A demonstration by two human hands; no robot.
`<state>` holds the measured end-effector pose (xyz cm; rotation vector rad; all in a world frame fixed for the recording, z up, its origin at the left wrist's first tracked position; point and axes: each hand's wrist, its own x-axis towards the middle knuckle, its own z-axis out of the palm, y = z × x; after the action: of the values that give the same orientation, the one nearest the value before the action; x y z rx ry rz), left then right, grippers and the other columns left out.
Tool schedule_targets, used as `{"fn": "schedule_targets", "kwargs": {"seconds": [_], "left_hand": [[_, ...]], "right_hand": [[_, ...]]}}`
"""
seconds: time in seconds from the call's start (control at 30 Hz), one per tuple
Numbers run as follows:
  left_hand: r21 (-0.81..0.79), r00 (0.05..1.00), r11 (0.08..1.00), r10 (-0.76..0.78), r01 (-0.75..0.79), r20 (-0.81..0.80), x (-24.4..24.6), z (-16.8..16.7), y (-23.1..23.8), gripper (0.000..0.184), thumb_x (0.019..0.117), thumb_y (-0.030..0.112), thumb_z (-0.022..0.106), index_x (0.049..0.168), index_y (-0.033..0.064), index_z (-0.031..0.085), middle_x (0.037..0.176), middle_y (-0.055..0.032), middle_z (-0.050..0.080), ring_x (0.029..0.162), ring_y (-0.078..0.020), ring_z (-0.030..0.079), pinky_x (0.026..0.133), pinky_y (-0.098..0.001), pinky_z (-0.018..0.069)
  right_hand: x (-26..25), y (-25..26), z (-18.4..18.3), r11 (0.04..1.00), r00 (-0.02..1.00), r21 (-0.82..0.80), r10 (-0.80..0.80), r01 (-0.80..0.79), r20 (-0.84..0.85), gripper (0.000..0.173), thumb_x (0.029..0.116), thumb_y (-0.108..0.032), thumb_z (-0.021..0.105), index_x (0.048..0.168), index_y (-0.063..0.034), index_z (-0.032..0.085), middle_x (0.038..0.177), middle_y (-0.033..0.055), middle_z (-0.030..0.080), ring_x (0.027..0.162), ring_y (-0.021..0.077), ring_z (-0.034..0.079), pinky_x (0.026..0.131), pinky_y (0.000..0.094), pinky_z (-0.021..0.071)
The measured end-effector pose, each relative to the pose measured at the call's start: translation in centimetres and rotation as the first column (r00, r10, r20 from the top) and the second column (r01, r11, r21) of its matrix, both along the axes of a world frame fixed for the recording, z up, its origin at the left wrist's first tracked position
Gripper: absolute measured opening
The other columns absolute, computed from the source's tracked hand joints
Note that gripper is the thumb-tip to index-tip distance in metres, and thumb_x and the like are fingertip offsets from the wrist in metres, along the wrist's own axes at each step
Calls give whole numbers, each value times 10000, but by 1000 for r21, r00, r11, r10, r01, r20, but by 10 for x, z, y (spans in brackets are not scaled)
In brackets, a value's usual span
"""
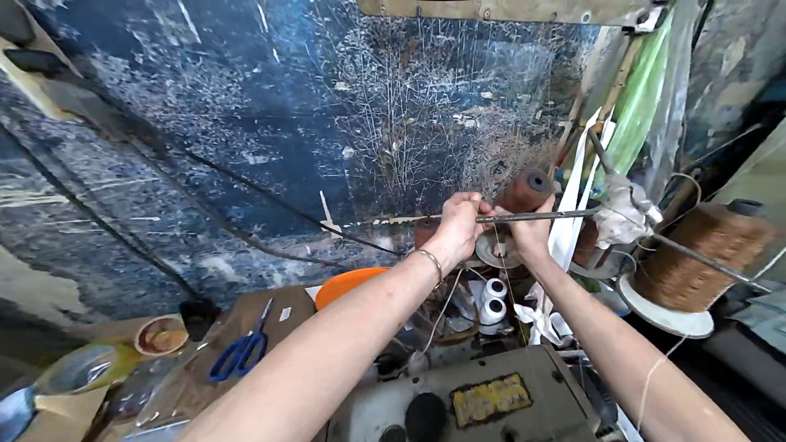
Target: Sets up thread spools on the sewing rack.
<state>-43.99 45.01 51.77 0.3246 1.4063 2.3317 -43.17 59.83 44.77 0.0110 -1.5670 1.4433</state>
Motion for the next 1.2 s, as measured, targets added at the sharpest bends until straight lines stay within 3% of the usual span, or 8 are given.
{"fn": "schedule_targets", "kwargs": {"seconds": [0.17,0.27,0.4,0.67,0.93,1.03,1.1,1.2], "left_hand": [[-59,999,998,34,-34,-2,-14,-11,16,100,1086,66,384,1150,40,456,789,-44,517,615,-119,547,629,-263,524],[-168,999,985,43,-43,1,-21,-28,21,115,1076,69,415,1137,12,494,776,-61,541,588,-112,543,575,-236,502],[-260,999,965,33,-25,26,-24,-42,23,127,1055,38,451,1172,18,496,774,-42,513,605,-105,528,592,-230,494],[-297,999,955,29,-23,16,-33,-41,18,134,1081,81,441,1192,26,492,783,-53,535,610,-112,538,598,-238,492],[-261,996,964,25,-46,-86,-35,-35,5,98,1060,23,440,1148,14,482,752,-39,530,602,-99,547,606,-234,504],[-259,996,966,-4,-18,-86,-29,-35,-1,60,1081,58,427,1102,37,479,724,-25,519,581,-98,547,588,-227,507],[-308,993,951,-38,3,-108,-24,-40,-2,71,1071,47,432,1115,36,486,742,-30,526,601,-104,549,606,-237,507],[-383,973,923,-66,-25,-223,-20,-48,-10,160,1092,119,439,1188,26,526,838,-59,550,660,-130,560,640,-284,518]], "right_hand": [[-17,19,0,961,931,168,-258,219,259,964,730,-54,859,1502,74,294,1379,271,552,1270,300,583,1094,434,469],[-18,18,-17,987,868,-44,-115,155,484,753,732,73,803,1402,6,464,1223,227,630,1067,298,663,903,487,566],[-24,16,-28,973,760,-181,6,147,650,973,672,152,783,1503,-30,311,1315,295,548,1126,414,613,900,576,534],[-18,15,-33,968,469,59,-170,243,867,1071,645,60,875,1529,-11,274,1347,325,539,1261,461,547,1004,609,472],[24,-17,-19,905,800,373,-374,205,469,736,897,10,666,1530,90,298,1532,331,377,1420,435,414,1170,523,366],[32,-24,-21,835,911,549,-248,28,330,707,848,98,577,1525,48,378,1545,273,406,1305,381,542,1033,502,498],[36,-30,-17,821,889,537,-86,-192,450,584,936,67,565,1504,18,437,1424,248,533,1158,324,635,972,471,536],[38,-34,-19,803,883,555,-84,-215,463,205,1015,-28,567,1155,49,695,1068,216,701,979,330,689,903,513,550]]}}
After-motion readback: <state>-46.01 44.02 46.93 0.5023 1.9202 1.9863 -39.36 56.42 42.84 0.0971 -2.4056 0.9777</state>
